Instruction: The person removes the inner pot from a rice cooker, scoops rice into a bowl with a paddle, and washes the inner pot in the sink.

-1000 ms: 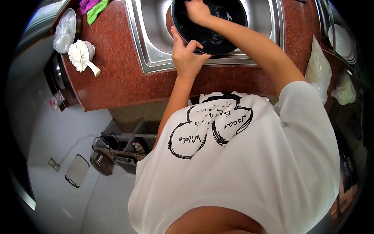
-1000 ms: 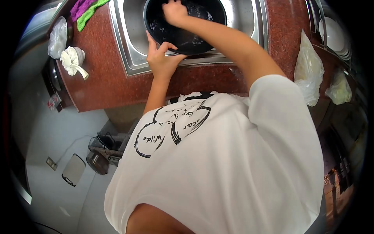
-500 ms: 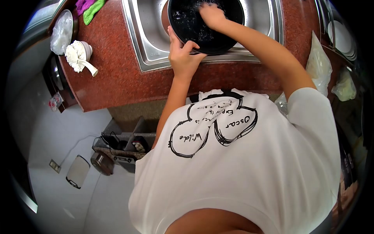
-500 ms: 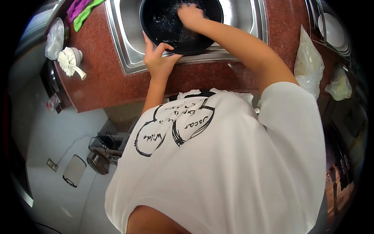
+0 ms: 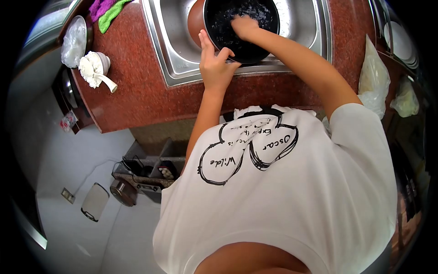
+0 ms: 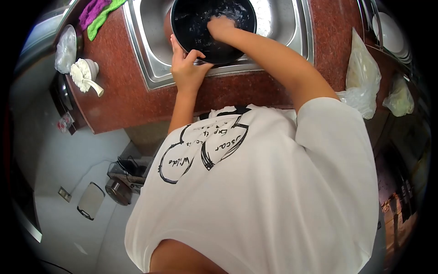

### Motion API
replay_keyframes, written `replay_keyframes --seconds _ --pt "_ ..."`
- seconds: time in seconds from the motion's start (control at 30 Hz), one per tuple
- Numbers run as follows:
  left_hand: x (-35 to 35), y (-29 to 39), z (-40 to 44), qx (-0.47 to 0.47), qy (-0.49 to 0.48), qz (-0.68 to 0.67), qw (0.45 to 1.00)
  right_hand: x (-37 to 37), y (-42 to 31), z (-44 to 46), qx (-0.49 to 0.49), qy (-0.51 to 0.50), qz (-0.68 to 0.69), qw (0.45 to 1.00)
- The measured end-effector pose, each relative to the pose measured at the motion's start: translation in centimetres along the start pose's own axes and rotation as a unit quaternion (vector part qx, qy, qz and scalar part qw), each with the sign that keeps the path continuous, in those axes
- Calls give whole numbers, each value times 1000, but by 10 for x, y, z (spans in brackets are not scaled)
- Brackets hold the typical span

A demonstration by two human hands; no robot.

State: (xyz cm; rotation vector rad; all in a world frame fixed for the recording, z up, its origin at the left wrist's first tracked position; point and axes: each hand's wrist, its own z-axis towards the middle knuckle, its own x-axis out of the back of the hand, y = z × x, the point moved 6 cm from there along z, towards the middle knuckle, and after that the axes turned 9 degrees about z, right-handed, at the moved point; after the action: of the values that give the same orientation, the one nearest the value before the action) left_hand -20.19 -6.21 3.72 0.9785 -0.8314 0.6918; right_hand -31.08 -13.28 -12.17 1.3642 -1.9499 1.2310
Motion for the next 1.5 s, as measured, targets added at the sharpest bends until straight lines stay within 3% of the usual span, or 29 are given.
replay_keyframes --seconds 0.17,0.23,0.3,0.33,0.4,0.57,0.7,0.73,0.8,0.83,1.0,1.1,1.17,1.2,1.33,1.43,1.5 --pt "1 5 3 -17 4 26 1000 22 -20 12 20 142 112 983" --pt "1 4 3 -9 -6 31 999 15 -40 2 106 163 169 966" --pt "2 -3 3 -2 -13 36 999 -8 -58 -11 195 89 187 959" --pt "2 -8 2 2 -16 40 999 -32 -68 -11 225 -22 106 968" --pt "4 -13 1 0 -9 39 999 -42 -68 -17 258 -91 255 928" --pt "3 -12 13 0 -56 39 998 -8 -66 -43 187 -198 328 905" --pt "18 15 38 -179 -3 108 978 -17 -52 -39 207 -218 363 882" --pt "13 18 44 -237 -33 126 963 -18 -49 -40 221 -221 372 874" --pt "-1 23 55 -351 -87 160 919 6 -42 -53 158 -232 379 882" --pt "-12 19 54 -360 -132 167 908 9 -36 -56 139 -246 358 890" --pt "-11 39 48 -483 -78 71 869 35 -5 -80 158 -263 223 925" --pt "-9 47 49 -477 -98 78 870 42 18 -73 140 -166 -2 976" --pt "-5 55 55 -474 -98 74 872 44 35 -50 119 -96 -164 975" --pt "-2 62 56 -471 -97 68 874 62 32 -47 123 -68 -173 975" --pt "14 89 76 -398 -46 8 916 92 1 -19 116 20 -189 975" --pt "24 76 86 -316 -7 -24 948 96 -7 0 83 61 -19 994" --pt "29 73 86 -275 8 -49 960 95 4 13 -44 48 147 987"
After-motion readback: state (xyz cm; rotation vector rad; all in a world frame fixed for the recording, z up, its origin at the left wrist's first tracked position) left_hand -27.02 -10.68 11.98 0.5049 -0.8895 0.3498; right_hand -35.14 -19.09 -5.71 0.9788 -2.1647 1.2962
